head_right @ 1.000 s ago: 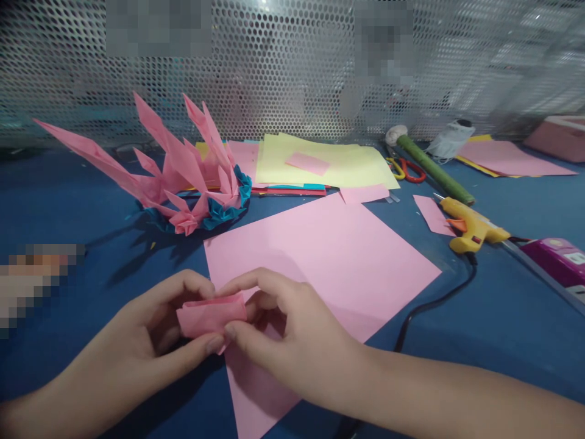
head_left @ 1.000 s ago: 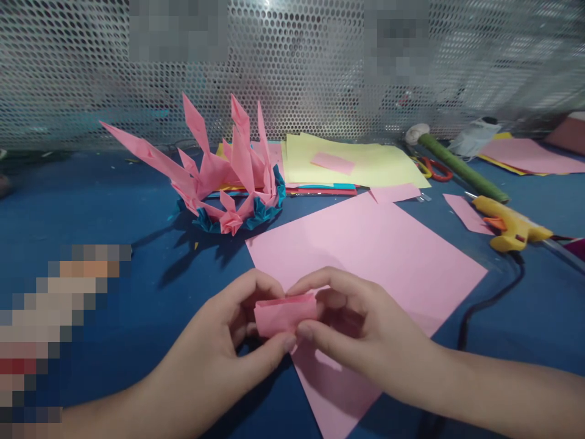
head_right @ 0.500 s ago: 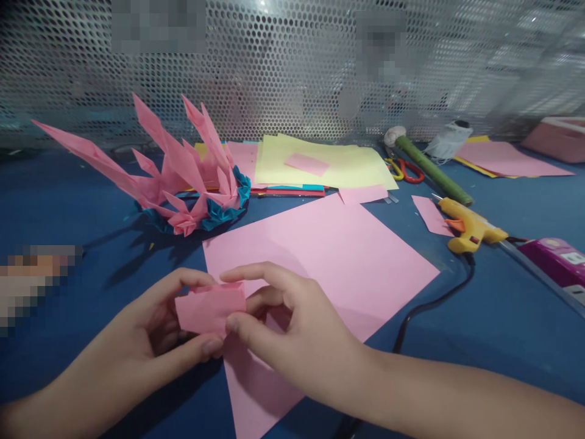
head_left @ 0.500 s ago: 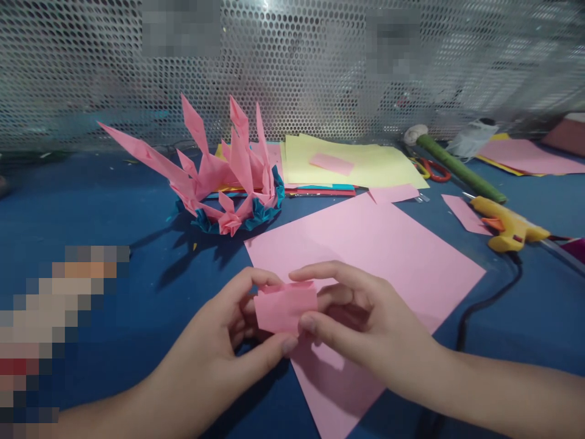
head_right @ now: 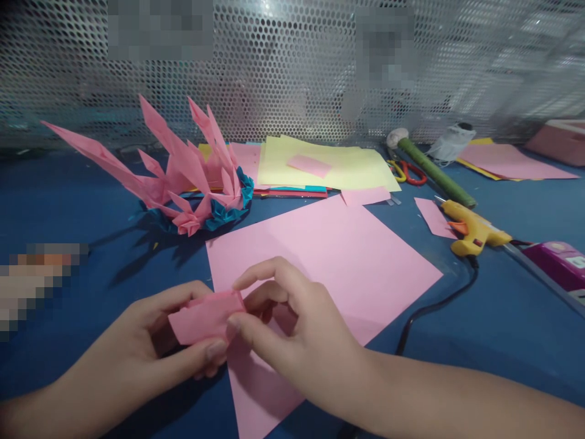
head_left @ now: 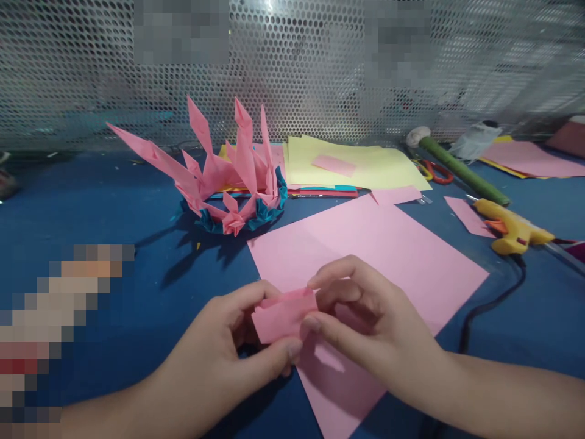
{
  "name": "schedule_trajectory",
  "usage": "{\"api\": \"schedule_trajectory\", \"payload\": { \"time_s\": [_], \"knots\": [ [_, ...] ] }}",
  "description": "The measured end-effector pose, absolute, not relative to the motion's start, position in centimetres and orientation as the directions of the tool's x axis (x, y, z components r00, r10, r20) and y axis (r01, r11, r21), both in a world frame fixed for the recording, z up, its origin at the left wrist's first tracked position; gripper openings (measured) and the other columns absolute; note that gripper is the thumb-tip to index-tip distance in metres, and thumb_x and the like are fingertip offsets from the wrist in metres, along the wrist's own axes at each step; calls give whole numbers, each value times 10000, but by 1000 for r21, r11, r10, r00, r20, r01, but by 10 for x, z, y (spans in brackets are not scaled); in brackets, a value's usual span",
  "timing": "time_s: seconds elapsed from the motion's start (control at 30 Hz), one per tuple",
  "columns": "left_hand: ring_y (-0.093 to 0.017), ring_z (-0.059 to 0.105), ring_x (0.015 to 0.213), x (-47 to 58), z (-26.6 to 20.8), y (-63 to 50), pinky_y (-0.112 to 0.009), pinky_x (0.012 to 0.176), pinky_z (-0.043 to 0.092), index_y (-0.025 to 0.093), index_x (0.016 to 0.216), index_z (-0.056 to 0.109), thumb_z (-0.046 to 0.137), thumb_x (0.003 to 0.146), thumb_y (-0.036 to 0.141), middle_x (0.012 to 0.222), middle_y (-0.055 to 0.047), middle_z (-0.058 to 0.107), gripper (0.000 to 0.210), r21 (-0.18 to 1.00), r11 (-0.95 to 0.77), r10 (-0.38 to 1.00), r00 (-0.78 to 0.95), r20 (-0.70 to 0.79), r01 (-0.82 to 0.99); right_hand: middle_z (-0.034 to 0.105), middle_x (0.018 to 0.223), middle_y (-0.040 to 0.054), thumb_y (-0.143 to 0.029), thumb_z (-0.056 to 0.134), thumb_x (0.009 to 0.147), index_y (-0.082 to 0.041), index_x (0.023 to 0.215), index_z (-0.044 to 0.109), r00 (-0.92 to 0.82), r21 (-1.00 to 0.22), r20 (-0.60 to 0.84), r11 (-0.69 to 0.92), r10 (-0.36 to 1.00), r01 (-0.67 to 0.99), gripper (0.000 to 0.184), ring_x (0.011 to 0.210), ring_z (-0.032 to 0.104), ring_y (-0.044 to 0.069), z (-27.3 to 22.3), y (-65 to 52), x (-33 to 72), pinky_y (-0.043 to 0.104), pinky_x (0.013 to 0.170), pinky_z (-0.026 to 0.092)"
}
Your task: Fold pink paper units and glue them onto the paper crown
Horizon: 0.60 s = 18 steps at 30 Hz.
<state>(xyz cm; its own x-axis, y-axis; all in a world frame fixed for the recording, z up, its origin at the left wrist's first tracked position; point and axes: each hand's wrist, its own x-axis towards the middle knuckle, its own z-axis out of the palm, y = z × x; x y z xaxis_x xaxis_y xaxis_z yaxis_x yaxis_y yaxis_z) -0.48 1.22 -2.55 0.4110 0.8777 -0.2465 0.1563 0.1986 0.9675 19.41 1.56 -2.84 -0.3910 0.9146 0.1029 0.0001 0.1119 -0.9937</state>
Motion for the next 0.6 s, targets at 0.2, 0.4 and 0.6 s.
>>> {"api": "schedule_trajectory", "payload": {
  "time_s": [0.2, 0.4, 0.6],
  "knots": [
    [-96, 576, 567, -5, -20, 13, -149, 560, 495, 195, 783, 741, 598, 890, 338, 635, 32, 650, 228, 979, 125, 872, 452, -187, 164, 715, 883, -31, -53, 617, 853, -234, 970, 647, -371, -914, 328, 391, 869, 109, 218, 780, 676, 73, -25, 17, 195, 151, 727, 534],
    [-109, 591, 558, -3, -20, 16, -157, 551, 493, 213, 703, 752, 557, 904, 317, 589, 30, 648, 299, 975, 76, 868, 466, -168, 210, 726, 956, 43, 1, 595, 849, -161, 1032, 691, -442, -791, 490, 596, 752, 139, 263, 895, 677, 102, -24, 20, 198, 169, 813, 538],
    [-120, 619, 588, -7, -22, 15, -179, 590, 518, 213, 813, 778, 523, 947, 327, 661, 12, 699, 310, 980, 136, 863, 468, -189, 144, 656, 1142, 92, 5, 584, 862, -184, 1089, 721, -458, -742, 517, 645, 723, 182, 326, 1110, 624, 108, -23, 20, 200, 149, 930, 496]
  ]
}}
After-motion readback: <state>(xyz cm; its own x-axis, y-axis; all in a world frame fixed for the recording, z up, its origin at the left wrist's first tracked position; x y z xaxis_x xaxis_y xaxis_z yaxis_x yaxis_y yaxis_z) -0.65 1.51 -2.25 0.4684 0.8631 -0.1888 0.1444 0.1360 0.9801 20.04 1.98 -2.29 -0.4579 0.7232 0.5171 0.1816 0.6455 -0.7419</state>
